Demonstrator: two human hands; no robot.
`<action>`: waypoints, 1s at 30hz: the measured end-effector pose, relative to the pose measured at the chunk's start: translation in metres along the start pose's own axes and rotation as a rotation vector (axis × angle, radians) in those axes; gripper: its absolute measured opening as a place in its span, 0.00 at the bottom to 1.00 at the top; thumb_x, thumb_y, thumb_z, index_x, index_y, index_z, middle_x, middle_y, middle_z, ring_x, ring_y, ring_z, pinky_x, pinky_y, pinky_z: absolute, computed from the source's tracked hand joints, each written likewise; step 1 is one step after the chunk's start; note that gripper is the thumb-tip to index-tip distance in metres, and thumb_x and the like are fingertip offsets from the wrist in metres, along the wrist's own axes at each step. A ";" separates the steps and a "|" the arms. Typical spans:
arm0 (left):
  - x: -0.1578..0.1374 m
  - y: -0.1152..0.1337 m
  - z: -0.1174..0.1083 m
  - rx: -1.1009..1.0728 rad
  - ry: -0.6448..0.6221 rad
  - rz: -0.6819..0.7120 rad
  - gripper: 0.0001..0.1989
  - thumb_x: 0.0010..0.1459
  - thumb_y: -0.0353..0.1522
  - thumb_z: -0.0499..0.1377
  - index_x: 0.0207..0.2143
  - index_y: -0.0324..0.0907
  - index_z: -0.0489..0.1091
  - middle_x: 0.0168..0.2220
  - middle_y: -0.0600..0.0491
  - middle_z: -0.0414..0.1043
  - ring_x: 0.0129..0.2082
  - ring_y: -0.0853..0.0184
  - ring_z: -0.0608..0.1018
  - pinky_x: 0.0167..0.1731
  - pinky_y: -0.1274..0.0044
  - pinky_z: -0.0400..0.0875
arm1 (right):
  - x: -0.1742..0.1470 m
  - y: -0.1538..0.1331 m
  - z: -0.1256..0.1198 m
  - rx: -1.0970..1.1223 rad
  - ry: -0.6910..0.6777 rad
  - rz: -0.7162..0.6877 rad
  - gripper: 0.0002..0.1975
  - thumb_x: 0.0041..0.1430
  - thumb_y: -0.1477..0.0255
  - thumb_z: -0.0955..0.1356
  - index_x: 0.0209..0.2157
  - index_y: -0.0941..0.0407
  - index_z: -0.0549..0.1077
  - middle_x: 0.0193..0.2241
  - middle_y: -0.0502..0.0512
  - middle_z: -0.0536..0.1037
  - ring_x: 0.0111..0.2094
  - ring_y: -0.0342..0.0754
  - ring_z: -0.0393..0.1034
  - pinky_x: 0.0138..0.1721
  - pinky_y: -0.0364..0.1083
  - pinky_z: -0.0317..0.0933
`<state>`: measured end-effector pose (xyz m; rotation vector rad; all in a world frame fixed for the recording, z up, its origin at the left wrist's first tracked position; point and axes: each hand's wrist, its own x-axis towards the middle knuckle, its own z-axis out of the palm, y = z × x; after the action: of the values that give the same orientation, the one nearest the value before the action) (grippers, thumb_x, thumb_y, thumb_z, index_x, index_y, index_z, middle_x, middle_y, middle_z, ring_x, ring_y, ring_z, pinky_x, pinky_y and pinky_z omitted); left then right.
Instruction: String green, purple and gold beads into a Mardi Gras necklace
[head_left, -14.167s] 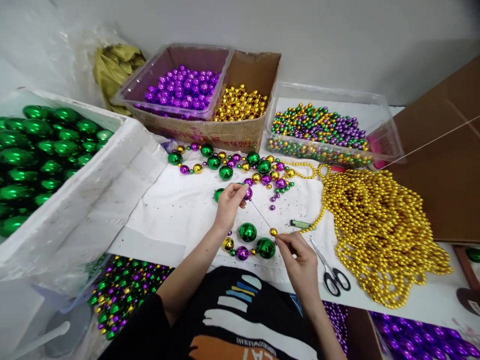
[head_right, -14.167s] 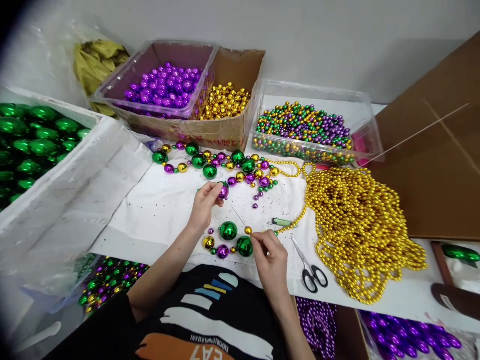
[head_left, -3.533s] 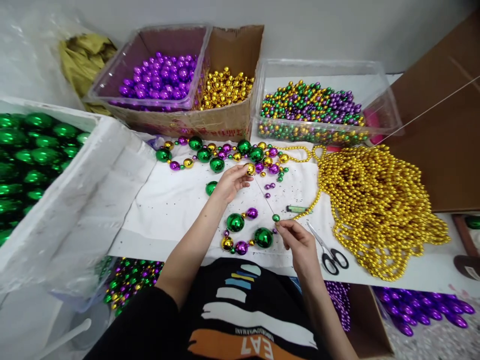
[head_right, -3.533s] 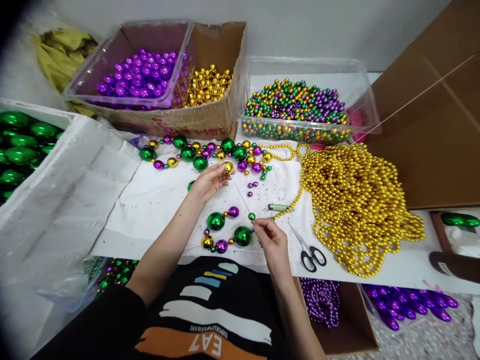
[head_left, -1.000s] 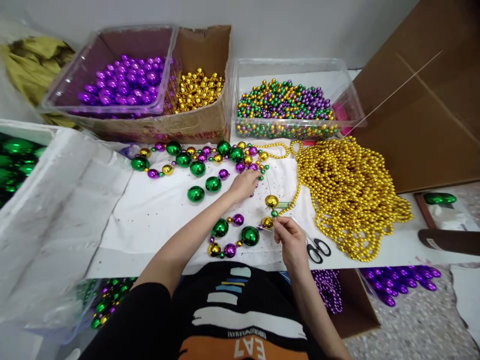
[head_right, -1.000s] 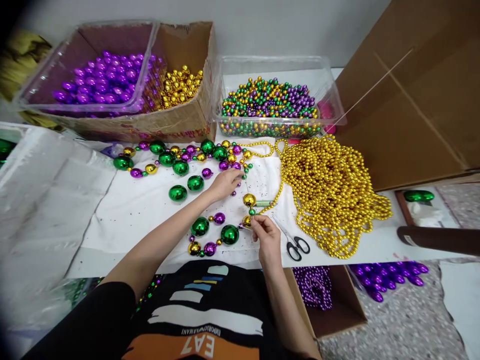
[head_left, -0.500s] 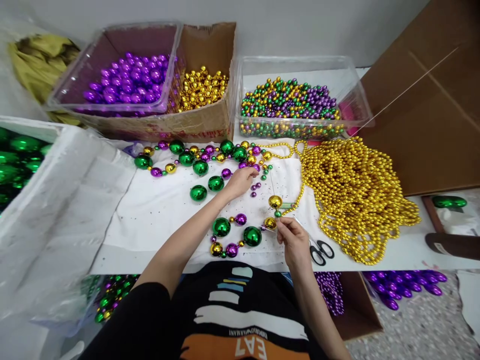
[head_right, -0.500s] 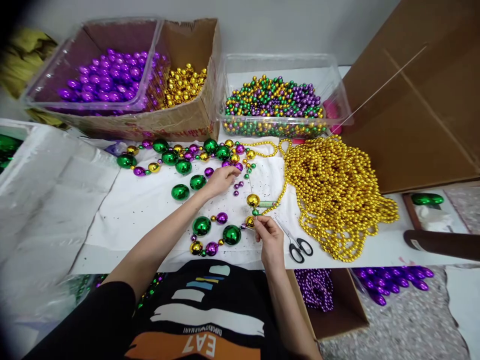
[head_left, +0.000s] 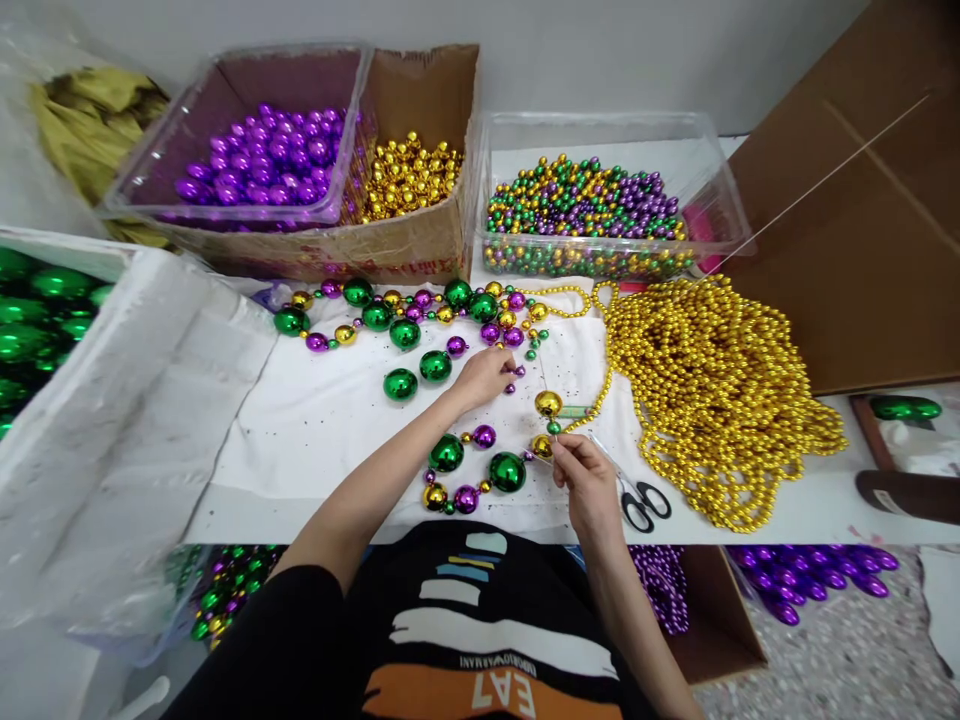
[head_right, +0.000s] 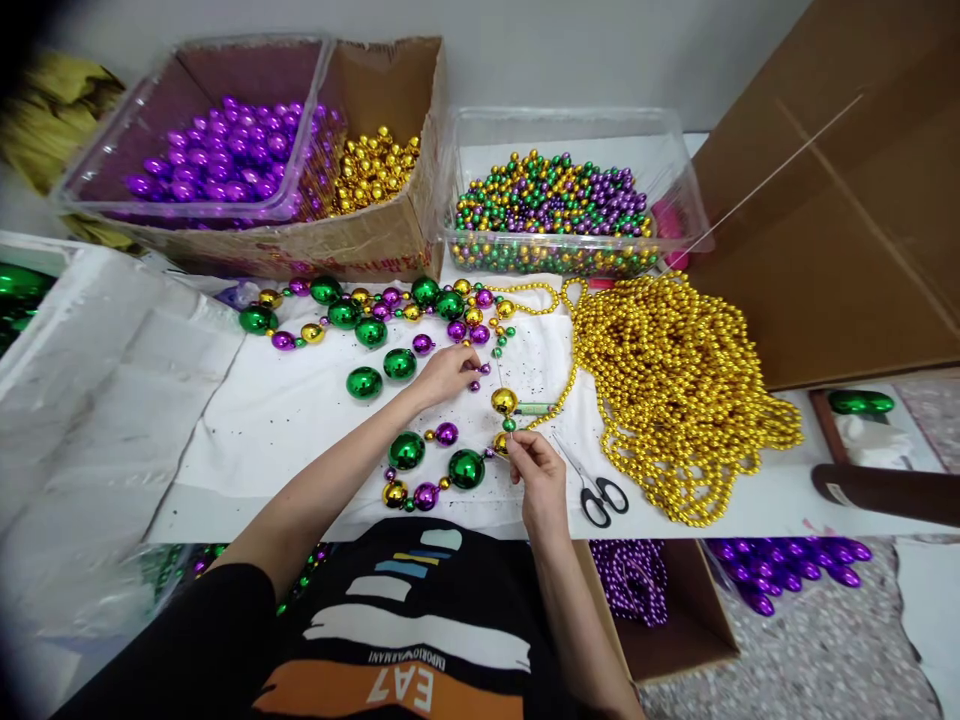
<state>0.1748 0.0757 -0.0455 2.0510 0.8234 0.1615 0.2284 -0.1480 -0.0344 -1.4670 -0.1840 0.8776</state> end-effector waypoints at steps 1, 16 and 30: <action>0.000 -0.001 -0.002 -0.144 0.009 -0.056 0.02 0.52 0.25 0.64 0.30 0.39 0.73 0.30 0.52 0.72 0.33 0.66 0.75 0.38 0.74 0.68 | -0.001 -0.001 0.000 -0.012 -0.006 0.000 0.12 0.49 0.63 0.75 0.31 0.56 0.76 0.22 0.47 0.71 0.19 0.38 0.55 0.20 0.41 0.49; -0.032 -0.011 -0.030 -1.376 -0.050 -0.288 0.07 0.60 0.26 0.59 0.38 0.38 0.76 0.30 0.52 0.74 0.31 0.73 0.77 0.37 0.79 0.72 | -0.009 -0.001 -0.001 -0.199 -0.145 0.020 0.10 0.50 0.64 0.74 0.30 0.55 0.77 0.25 0.49 0.72 0.21 0.39 0.55 0.21 0.41 0.47; -0.049 -0.002 -0.029 -1.236 -0.171 -0.180 0.11 0.50 0.30 0.69 0.37 0.38 0.76 0.32 0.52 0.74 0.32 0.73 0.76 0.40 0.76 0.71 | -0.006 -0.004 0.015 -0.198 -0.134 -0.006 0.10 0.50 0.64 0.74 0.30 0.55 0.77 0.23 0.49 0.71 0.20 0.40 0.54 0.20 0.42 0.48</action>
<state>0.1247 0.0667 -0.0204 0.8120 0.5537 0.2945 0.2169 -0.1391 -0.0262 -1.5898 -0.3840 0.9758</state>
